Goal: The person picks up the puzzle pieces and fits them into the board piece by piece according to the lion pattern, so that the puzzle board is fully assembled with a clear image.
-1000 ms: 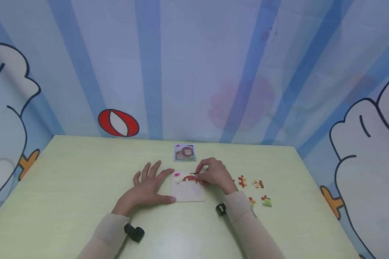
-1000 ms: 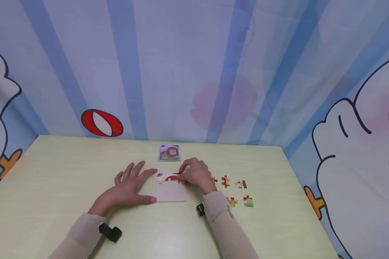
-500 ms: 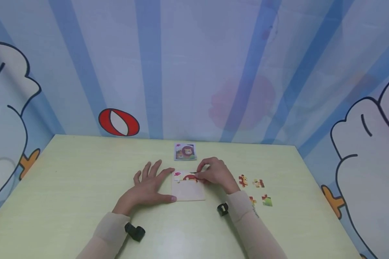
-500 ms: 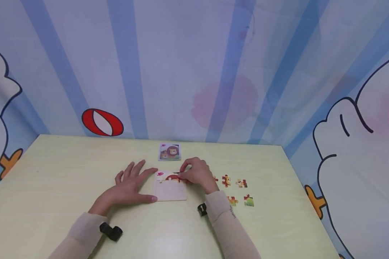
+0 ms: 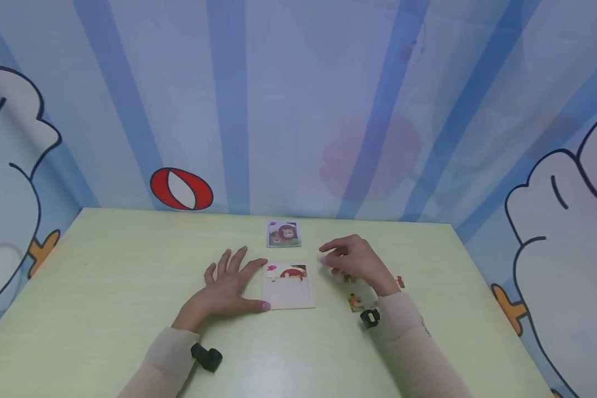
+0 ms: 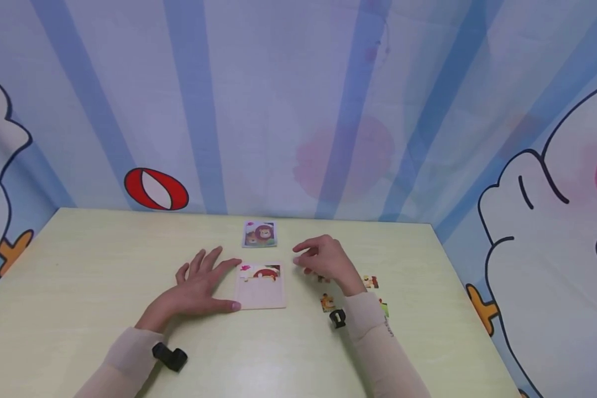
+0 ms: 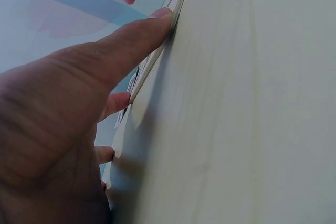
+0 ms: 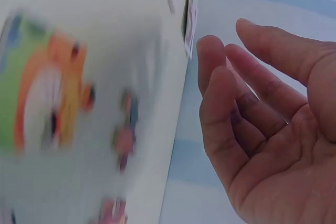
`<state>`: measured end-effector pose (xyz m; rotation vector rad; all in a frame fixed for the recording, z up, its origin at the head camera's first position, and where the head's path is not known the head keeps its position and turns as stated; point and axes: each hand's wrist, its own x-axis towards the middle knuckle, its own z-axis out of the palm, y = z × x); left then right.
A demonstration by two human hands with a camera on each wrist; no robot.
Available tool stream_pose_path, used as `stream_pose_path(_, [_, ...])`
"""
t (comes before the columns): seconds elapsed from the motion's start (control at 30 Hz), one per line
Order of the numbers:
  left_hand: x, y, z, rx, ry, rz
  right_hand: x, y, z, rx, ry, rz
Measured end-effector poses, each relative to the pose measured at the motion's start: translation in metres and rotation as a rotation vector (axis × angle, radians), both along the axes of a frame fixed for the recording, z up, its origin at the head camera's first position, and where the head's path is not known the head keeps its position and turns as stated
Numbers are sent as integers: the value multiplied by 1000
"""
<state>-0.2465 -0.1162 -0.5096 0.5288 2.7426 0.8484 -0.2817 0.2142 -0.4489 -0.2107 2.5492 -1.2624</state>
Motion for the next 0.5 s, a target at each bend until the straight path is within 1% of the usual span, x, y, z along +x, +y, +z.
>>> stream_pose_path(0.17, [-1,0,-1,-2,-9,10,0,20,-1,59,28,-10])
stream_pose_path(0.4, [0,0,2,-14,-21,7,4,43,-7,162,9,-73])
stream_pose_path(0.5, [1,1,4,-17,-30,3,6,50,-9,194,4,-83])
